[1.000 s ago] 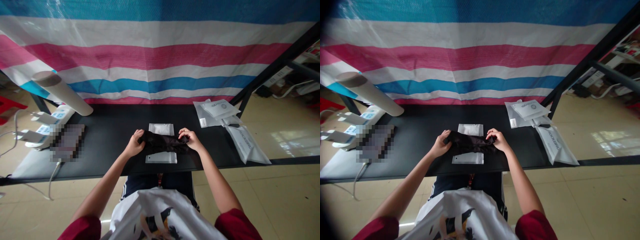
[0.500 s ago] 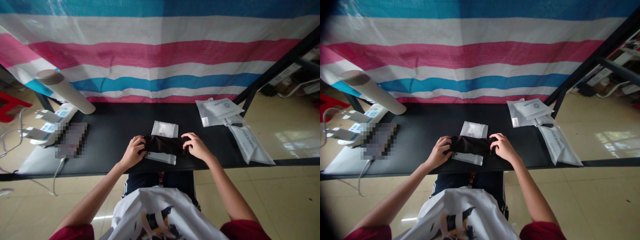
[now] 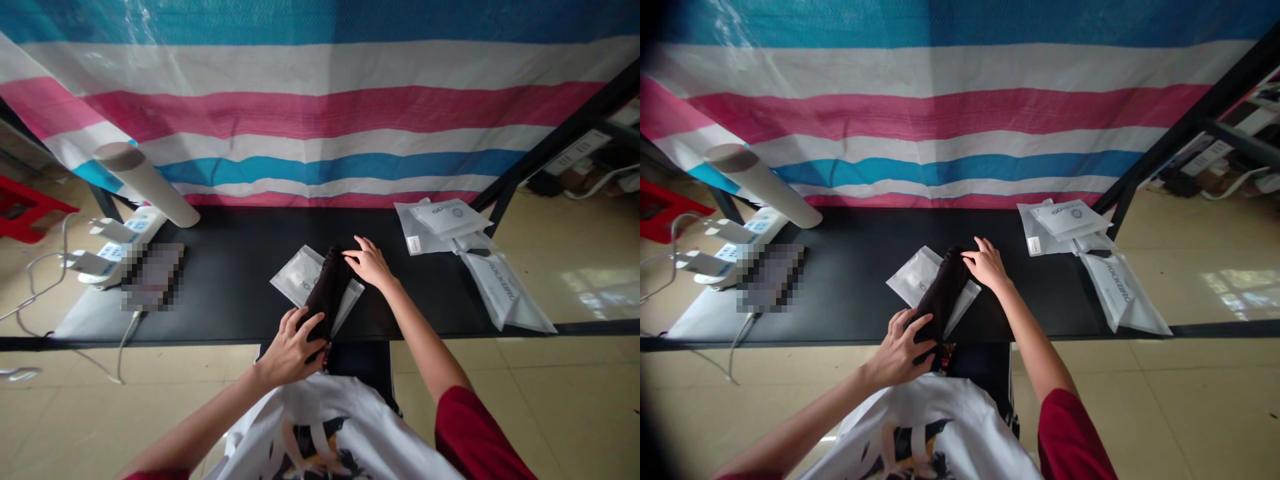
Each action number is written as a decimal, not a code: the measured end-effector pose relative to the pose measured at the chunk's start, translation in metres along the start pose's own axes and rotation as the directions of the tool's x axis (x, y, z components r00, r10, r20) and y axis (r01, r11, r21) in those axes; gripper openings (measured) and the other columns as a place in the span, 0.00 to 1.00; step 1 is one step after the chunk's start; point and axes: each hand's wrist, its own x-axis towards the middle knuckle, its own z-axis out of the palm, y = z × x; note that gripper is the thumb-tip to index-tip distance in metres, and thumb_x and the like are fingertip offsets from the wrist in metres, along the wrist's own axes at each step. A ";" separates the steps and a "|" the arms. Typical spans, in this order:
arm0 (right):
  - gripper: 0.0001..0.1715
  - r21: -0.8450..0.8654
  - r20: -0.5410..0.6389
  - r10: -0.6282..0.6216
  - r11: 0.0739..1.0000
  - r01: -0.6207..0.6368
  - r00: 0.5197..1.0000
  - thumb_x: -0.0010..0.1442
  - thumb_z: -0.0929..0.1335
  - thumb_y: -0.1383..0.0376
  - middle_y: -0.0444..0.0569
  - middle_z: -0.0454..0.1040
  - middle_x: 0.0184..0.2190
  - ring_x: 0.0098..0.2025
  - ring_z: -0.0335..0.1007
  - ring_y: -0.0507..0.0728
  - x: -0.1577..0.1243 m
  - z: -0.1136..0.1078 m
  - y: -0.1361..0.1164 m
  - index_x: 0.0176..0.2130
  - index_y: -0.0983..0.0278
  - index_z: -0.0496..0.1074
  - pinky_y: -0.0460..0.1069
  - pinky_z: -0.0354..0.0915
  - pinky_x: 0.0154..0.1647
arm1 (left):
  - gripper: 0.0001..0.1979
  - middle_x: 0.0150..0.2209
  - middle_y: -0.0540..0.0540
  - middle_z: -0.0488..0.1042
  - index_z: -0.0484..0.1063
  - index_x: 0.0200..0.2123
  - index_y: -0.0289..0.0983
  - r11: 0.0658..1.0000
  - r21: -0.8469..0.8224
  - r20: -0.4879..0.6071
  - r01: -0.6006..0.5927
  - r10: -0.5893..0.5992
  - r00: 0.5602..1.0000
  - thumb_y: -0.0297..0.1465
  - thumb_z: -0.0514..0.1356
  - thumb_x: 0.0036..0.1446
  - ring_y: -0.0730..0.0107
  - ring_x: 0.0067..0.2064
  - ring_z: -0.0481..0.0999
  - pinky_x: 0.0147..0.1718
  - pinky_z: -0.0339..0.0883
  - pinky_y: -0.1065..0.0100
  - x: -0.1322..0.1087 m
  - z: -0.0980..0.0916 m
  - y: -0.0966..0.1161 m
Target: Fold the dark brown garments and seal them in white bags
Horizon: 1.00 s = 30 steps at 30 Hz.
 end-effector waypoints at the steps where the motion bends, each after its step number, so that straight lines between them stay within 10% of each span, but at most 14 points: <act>1: 0.18 0.002 0.004 -0.012 1.000 0.012 1.000 0.67 0.65 0.61 0.53 0.56 0.68 0.69 0.49 0.69 0.005 0.002 -0.002 0.53 0.54 0.76 0.65 0.60 0.61 | 0.07 0.61 0.43 0.65 0.80 0.36 0.44 1.000 -0.019 0.039 -0.023 0.023 0.999 0.35 0.62 0.56 0.42 0.64 0.56 0.60 0.57 0.42 0.003 0.000 0.000; 14: 0.17 0.050 -0.028 -0.158 0.986 0.159 0.987 0.67 0.64 0.61 0.50 0.66 0.63 0.67 0.54 0.65 0.005 0.026 -0.002 0.52 0.53 0.76 0.63 0.55 0.64 | 0.32 0.61 0.40 0.68 0.55 0.66 0.46 0.969 -0.085 0.264 -0.230 0.245 0.933 0.25 0.59 0.61 0.55 0.58 0.70 0.52 0.69 0.56 0.009 0.010 0.003; 21: 0.17 0.082 -0.053 -0.168 0.982 0.172 0.984 0.66 0.65 0.61 0.50 0.67 0.62 0.67 0.55 0.65 0.003 0.030 -0.001 0.51 0.53 0.78 0.63 0.55 0.64 | 0.30 0.54 0.41 0.74 0.62 0.60 0.38 0.957 -0.287 0.271 -0.047 0.128 0.954 0.20 0.57 0.54 0.55 0.59 0.69 0.59 0.63 0.53 0.018 0.009 -0.002; 30: 0.19 0.150 -0.044 -0.156 0.976 0.161 0.987 0.65 0.64 0.63 0.52 0.65 0.63 0.67 0.54 0.64 -0.001 0.026 -0.004 0.55 0.55 0.74 0.64 0.53 0.66 | 0.27 0.29 0.51 0.74 0.53 0.61 0.37 0.676 -0.539 0.297 0.502 -0.405 0.865 0.41 0.55 0.63 0.68 0.25 0.74 0.25 0.66 0.69 0.072 0.005 -0.029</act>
